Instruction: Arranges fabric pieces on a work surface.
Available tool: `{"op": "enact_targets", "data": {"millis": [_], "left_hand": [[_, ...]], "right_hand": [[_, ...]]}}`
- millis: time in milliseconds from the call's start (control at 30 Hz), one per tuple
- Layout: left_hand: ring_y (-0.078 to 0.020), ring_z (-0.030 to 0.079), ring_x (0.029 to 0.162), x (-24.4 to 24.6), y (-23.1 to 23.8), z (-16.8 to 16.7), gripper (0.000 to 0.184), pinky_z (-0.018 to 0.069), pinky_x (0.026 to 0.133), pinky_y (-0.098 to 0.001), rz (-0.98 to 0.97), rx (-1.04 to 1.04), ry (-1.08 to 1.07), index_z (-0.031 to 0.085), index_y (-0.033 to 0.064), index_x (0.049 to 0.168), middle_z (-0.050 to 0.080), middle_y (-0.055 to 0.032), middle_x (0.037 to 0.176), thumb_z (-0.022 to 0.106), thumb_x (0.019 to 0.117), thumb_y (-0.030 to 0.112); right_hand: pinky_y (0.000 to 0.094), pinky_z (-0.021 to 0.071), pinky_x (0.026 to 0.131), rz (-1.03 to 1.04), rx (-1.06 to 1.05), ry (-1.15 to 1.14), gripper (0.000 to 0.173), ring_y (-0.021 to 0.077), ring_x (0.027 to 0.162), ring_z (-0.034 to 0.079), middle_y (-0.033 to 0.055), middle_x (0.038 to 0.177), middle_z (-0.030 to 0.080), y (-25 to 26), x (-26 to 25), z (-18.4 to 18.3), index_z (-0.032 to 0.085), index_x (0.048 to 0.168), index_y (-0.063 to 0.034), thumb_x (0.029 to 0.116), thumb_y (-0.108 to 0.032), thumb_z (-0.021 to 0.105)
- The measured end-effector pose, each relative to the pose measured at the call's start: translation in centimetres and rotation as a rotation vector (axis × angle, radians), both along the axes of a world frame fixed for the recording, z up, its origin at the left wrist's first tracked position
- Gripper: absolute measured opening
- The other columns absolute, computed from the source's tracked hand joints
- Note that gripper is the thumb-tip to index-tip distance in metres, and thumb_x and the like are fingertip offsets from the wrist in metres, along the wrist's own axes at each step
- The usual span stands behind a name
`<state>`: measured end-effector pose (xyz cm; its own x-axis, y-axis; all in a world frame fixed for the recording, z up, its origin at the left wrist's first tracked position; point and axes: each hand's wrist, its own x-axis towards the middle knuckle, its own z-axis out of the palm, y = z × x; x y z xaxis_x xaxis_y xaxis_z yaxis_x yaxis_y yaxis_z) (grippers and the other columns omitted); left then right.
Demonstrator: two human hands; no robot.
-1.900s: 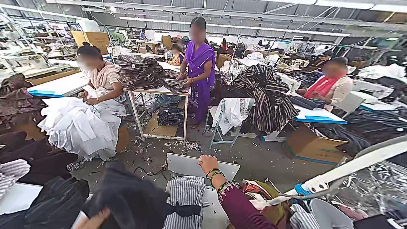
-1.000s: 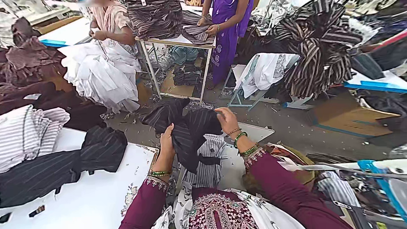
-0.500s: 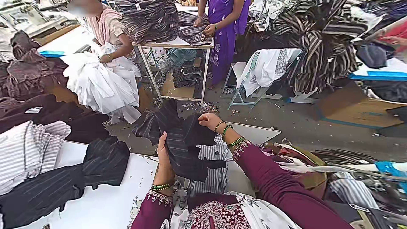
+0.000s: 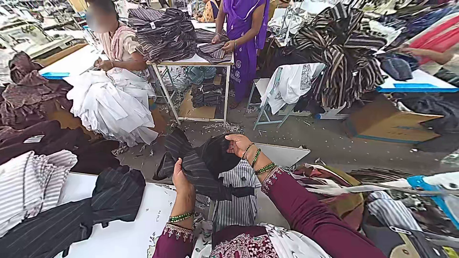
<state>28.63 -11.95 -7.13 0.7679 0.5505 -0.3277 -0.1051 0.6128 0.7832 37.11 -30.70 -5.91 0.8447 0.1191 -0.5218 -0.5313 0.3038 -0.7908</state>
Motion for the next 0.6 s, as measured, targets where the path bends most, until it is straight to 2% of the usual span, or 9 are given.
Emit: {"op": "enact_targets", "data": {"millis": [200,333,433,600], "left_hand": [[-0.0053,0.067,0.073,0.0,-0.04,0.09,0.022,0.0585,0.068,-0.0242,0.004,0.001,0.004,0.056,0.0048,0.11,0.066,-0.0013,0.083,0.038,0.1102,0.017],[-0.0048,0.068,0.073,0.0,-0.07,0.12,0.021,0.0586,0.067,-0.0238,0.007,0.003,0.002,0.056,0.0054,0.109,0.067,-0.0009,0.082,0.039,0.1097,0.018],[-0.003,0.067,0.077,-0.22,-0.19,0.19,0.02,0.058,0.07,-0.0228,-0.002,0.037,-0.006,0.056,0.0048,0.114,0.066,-0.0001,0.087,0.041,0.1093,0.017],[-0.002,0.067,0.074,-0.13,-0.42,0.5,0.017,0.0576,0.068,-0.022,0.026,0.014,0.021,0.056,0.0056,0.112,0.066,0.0009,0.085,0.043,0.108,0.017]], "right_hand": [[0.0285,0.0479,0.06,-0.011,-0.017,0.045,0.017,0.012,0.064,0.056,0.0019,0.076,0.057,0.04,0.07,0.18,0.057,0.097,-0.0086,0.1075,-0.02,0.05],[0.0281,0.0463,0.059,-0.016,-0.042,0.022,0.017,0.0117,0.063,0.054,0.0017,0.075,0.055,-0.01,0.25,0.01,0.058,0.097,-0.0078,0.1074,-0.02,0.05],[0.0282,0.0457,0.059,-0.01,-0.074,-0.003,0.018,0.0116,0.063,0.053,0.002,0.075,0.055,-0.22,0.27,-0.08,0.059,0.104,-0.0055,0.1076,-0.021,0.051],[0.0273,0.044,0.059,-0.013,-0.143,-0.048,0.021,0.011,0.064,0.051,0.0019,0.078,0.053,-0.5,0.62,-0.13,0.062,0.113,-0.0025,0.107,-0.021,0.055]]}}
